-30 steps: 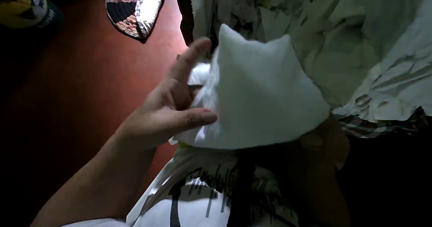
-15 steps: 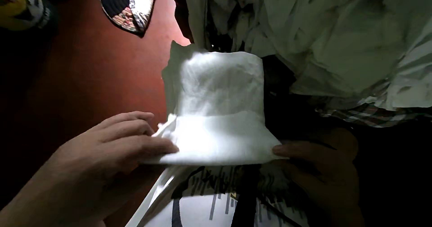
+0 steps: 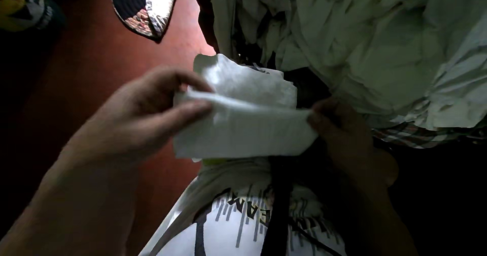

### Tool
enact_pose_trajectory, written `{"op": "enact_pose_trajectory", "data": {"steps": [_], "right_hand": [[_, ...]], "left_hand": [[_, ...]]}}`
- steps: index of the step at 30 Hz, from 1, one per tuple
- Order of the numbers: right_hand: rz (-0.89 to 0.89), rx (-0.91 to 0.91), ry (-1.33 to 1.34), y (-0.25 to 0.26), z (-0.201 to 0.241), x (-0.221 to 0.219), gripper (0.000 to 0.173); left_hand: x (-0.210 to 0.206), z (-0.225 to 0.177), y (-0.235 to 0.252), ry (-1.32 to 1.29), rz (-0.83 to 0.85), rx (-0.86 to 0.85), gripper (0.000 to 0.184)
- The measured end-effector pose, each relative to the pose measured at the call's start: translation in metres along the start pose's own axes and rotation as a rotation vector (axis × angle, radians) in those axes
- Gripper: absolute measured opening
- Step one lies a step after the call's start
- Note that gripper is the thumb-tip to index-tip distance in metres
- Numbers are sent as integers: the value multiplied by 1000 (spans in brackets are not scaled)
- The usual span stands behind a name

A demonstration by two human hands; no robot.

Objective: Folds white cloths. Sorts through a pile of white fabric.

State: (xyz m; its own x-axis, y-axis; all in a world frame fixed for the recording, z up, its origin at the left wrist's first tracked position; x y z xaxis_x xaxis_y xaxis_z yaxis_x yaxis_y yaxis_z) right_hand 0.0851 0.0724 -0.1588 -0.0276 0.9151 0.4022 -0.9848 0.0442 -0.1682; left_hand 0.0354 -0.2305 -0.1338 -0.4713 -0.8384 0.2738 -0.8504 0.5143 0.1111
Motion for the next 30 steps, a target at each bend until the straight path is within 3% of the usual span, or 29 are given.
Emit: {"op": "enact_pose_trajectory", "data": {"steps": [4, 11, 15, 20, 23, 26, 28, 30], "right_hand": [[-88, -7, 125, 55, -18, -20, 26], [65, -142, 76, 17, -26, -28, 66], [95, -79, -16, 21, -20, -35, 66], [-80, 104, -29, 23, 5, -21, 51], [-39, 21, -75, 29, -24, -34, 47], [-47, -38, -218, 24, -37, -43, 51], [-121, 119, -337, 18, -22, -38, 56], [-160, 344, -382, 22, -3, -37, 53]], "left_hand": [[5, 22, 38, -134, -244, 219, 33], [-12, 28, 10, -146, -183, 137, 84], [-26, 28, 5, -8, -276, 80, 76], [-28, 5, 1, 11, -325, -49, 68], [-38, 25, 2, 67, -296, 110, 67], [-36, 30, -4, 412, -304, 183, 70], [-35, 8, -10, 661, -324, 54, 74], [-46, -16, -7, 789, -314, -133, 63]]}}
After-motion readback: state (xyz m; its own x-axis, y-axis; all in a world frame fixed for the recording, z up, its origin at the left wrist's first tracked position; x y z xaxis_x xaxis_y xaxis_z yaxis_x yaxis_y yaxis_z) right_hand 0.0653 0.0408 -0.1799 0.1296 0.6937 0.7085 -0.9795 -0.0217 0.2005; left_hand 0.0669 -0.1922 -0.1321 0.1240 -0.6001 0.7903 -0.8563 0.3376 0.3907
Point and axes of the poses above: each hand's wrist, its own y-axis towards the middle knuckle, its own x-axis out of the back of the hand, z = x × y, the point moved 4 cm from there along y, towards the middle knuckle, and after that the axes turned 4 degrees about -x, right-handed, at the moved point
